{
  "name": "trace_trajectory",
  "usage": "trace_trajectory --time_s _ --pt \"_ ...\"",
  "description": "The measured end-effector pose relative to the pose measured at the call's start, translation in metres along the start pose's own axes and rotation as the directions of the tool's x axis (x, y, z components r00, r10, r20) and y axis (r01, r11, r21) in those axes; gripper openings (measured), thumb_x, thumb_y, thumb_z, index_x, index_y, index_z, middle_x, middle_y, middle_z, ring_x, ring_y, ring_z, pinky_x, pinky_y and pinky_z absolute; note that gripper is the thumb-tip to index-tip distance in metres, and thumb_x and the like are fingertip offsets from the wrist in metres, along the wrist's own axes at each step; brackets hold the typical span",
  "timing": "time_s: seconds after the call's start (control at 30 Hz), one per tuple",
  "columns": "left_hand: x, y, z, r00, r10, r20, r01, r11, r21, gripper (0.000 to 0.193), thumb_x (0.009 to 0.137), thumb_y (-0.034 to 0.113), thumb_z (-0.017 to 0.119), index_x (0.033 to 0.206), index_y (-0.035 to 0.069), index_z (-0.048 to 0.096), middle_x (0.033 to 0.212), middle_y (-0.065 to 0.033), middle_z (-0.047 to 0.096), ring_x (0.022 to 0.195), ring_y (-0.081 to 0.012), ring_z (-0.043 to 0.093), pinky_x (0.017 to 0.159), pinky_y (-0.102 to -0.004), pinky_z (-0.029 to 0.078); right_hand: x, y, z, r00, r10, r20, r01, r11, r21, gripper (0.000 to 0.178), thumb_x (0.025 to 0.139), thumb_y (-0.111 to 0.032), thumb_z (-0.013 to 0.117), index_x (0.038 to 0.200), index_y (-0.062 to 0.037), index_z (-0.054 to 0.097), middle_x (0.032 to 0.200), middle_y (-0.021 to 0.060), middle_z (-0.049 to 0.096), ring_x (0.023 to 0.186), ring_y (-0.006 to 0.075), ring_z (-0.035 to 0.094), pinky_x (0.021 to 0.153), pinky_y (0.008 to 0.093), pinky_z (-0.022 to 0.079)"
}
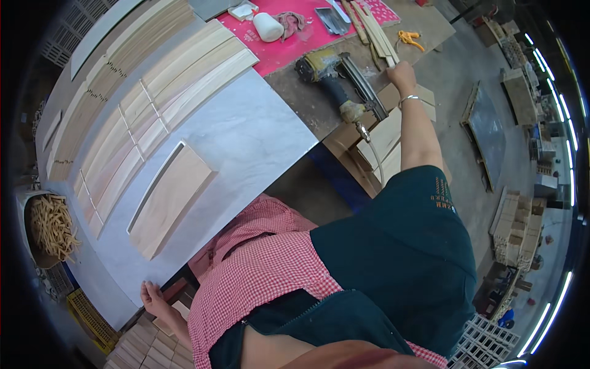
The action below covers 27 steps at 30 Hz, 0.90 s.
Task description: Applying glue and using a staple gun to assemble small wooden boxes or trays.
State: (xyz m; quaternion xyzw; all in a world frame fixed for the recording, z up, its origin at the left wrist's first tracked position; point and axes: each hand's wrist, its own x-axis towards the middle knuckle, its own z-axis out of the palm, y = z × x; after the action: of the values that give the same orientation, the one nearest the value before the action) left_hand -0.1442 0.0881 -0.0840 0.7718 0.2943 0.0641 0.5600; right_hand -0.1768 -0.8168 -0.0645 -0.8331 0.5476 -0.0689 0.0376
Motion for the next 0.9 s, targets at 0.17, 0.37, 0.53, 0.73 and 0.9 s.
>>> trace_trajectory --time_s 0.17,0.37,0.53,0.73,0.9 --pt "0.008 0.022 0.002 0.991 0.129 -0.046 -0.124 0.987 0.102 0.038 0.098 0.027 0.066 0.125 0.000 0.064 0.113 -0.0085 0.066 0.098 -0.0187 0.062 0.092 -0.0301 0.049 0.001 0.017 -0.005 0.959 0.106 -0.263 -0.060 0.982 0.177 0.030 0.091 -0.023 0.056 0.104 0.0013 0.066 0.092 0.0182 0.071 0.087 0.0433 0.069 0.075 0.0472 0.055" --pt "0.000 0.087 0.042 0.824 0.565 0.028 -0.514 0.727 0.455 0.036 0.099 0.017 0.060 0.130 -0.001 0.062 0.124 -0.0155 0.066 0.106 -0.0249 0.065 0.097 -0.0317 0.050 -0.049 -0.048 -0.036 0.841 -0.046 -0.539 0.279 0.890 0.359 0.019 0.093 -0.016 0.057 0.102 0.0000 0.063 0.084 0.0125 0.069 0.070 0.0343 0.066 0.063 0.0420 0.051" --pt "-0.034 0.156 0.142 0.322 0.882 0.345 -0.945 0.277 0.174 0.053 0.089 0.004 0.067 0.140 0.003 0.054 0.146 -0.0159 0.051 0.131 -0.0315 0.051 0.110 -0.0389 0.039 -0.234 -0.172 -0.091 0.442 -0.888 -0.128 0.779 0.309 0.545 0.011 0.093 -0.010 0.062 0.100 -0.0024 0.063 0.076 0.0080 0.062 0.059 0.0219 0.054 0.057 0.0353 0.044" --pt "-0.010 0.159 0.119 0.374 0.795 0.477 -0.924 0.364 0.119 0.046 0.092 0.013 0.066 0.137 0.009 0.057 0.137 -0.0107 0.057 0.117 -0.0279 0.057 0.098 -0.0354 0.045 -0.324 -0.253 -0.104 -0.011 -0.992 -0.125 0.774 -0.088 0.627 0.009 0.096 -0.004 0.061 0.104 -0.0011 0.063 0.075 0.0015 0.055 0.064 0.0100 0.039 0.058 0.0228 0.038" --pt "0.015 0.135 0.096 0.523 0.613 0.592 -0.721 0.689 -0.076 0.029 0.094 0.014 0.065 0.122 0.007 0.069 0.120 -0.0067 0.067 0.092 -0.0195 0.064 0.083 -0.0301 0.050 -0.324 -0.297 -0.083 -0.005 -0.980 -0.200 0.722 -0.142 0.677 0.015 0.094 -0.007 0.066 0.108 -0.0007 0.066 0.077 0.0020 0.062 0.067 0.0109 0.049 0.062 0.0231 0.042"
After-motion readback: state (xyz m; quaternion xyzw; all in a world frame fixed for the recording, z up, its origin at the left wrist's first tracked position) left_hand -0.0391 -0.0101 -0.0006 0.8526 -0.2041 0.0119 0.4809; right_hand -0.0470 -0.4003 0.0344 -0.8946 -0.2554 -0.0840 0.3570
